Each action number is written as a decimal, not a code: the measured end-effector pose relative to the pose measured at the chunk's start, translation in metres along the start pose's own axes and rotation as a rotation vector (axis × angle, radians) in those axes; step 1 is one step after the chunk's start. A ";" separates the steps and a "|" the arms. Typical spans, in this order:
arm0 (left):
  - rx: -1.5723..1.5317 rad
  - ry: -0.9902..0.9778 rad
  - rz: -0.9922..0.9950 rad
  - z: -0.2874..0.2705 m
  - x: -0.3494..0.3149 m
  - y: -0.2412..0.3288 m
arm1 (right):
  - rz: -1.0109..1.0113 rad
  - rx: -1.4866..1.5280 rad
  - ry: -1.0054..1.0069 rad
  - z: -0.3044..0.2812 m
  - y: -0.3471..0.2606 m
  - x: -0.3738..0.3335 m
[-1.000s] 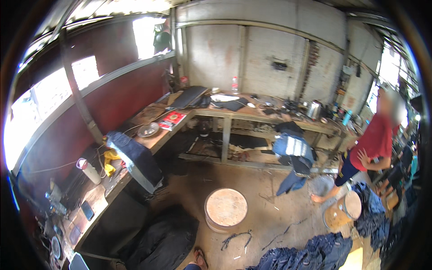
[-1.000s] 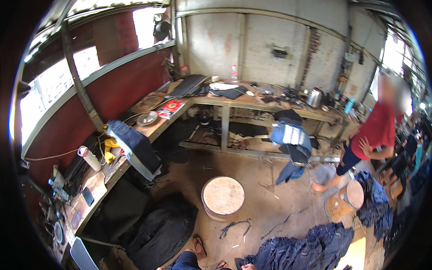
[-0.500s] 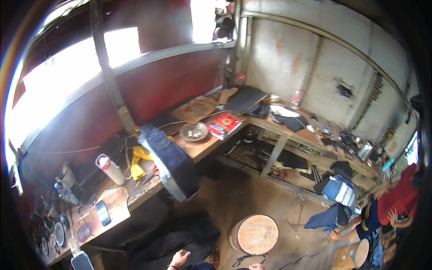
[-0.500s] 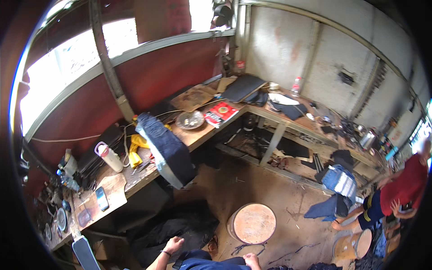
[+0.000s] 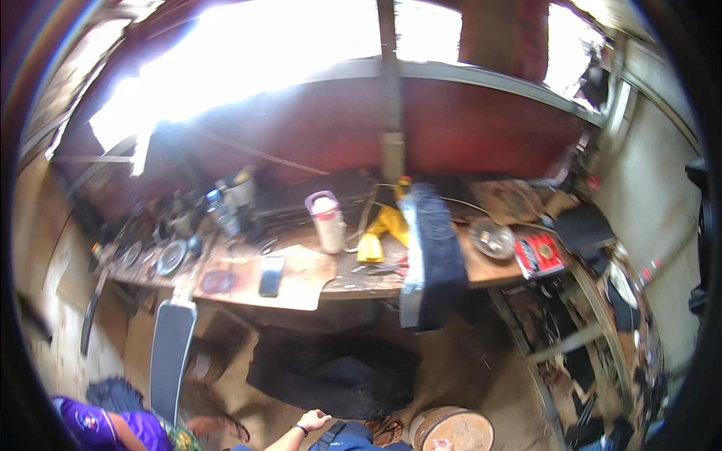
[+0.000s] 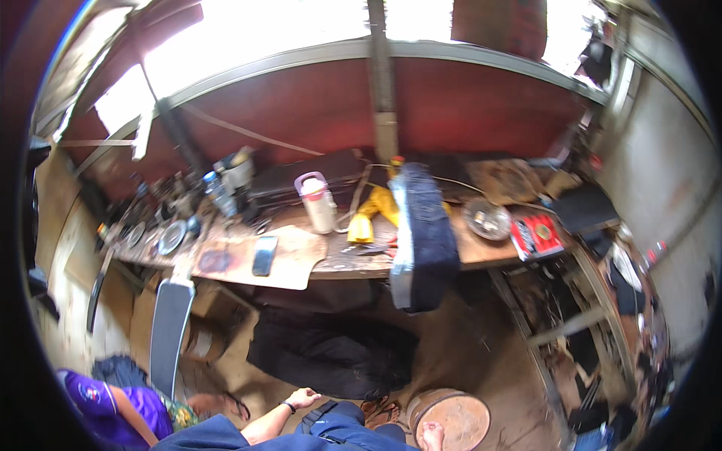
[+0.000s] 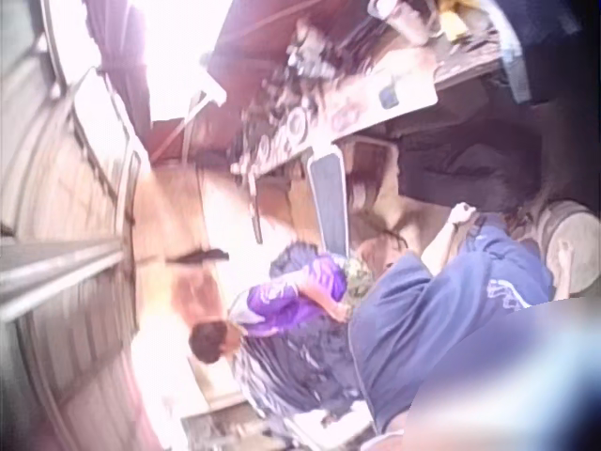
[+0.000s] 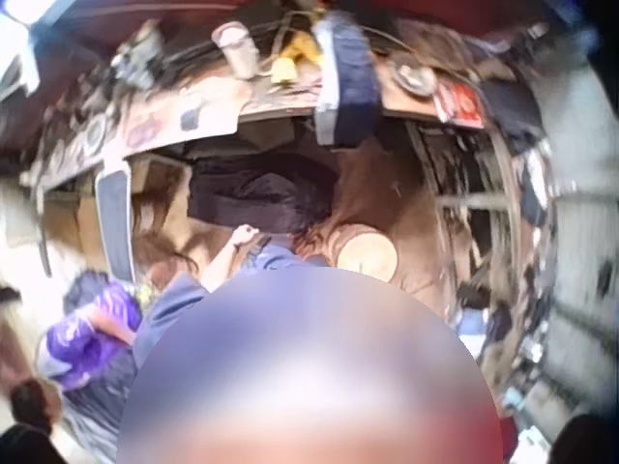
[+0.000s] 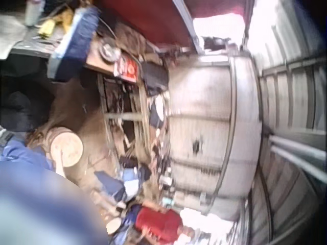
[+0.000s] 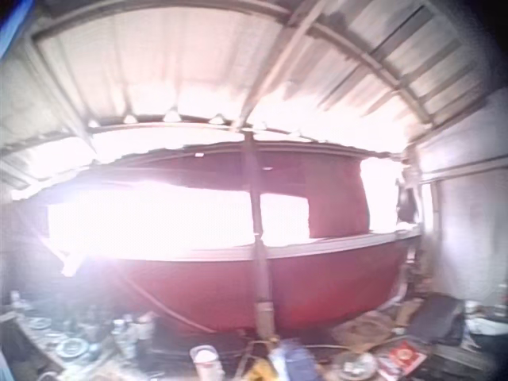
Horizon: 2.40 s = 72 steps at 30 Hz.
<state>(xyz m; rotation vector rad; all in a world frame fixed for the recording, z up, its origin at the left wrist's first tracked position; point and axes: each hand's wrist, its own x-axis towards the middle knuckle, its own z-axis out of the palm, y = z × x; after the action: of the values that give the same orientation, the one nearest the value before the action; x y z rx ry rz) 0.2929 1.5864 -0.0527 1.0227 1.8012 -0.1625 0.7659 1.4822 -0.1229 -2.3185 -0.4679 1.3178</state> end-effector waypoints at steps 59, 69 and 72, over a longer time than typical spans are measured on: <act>-0.640 0.968 0.721 -0.410 -0.133 -0.467 | -1.559 -0.801 0.042 0.756 -0.273 -0.606; -0.485 0.599 0.508 -0.488 -0.089 -0.719 | -1.383 -0.988 0.280 0.791 -0.259 -0.602; -0.419 0.627 0.486 -0.525 -0.053 -0.753 | -1.452 -1.109 0.489 0.805 -0.254 -0.595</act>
<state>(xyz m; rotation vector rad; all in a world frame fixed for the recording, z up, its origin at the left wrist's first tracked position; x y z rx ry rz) -0.5969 1.3598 -0.0075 1.2426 1.9358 0.8838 -0.2448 1.5695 0.0722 -1.7747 -2.4231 -0.3379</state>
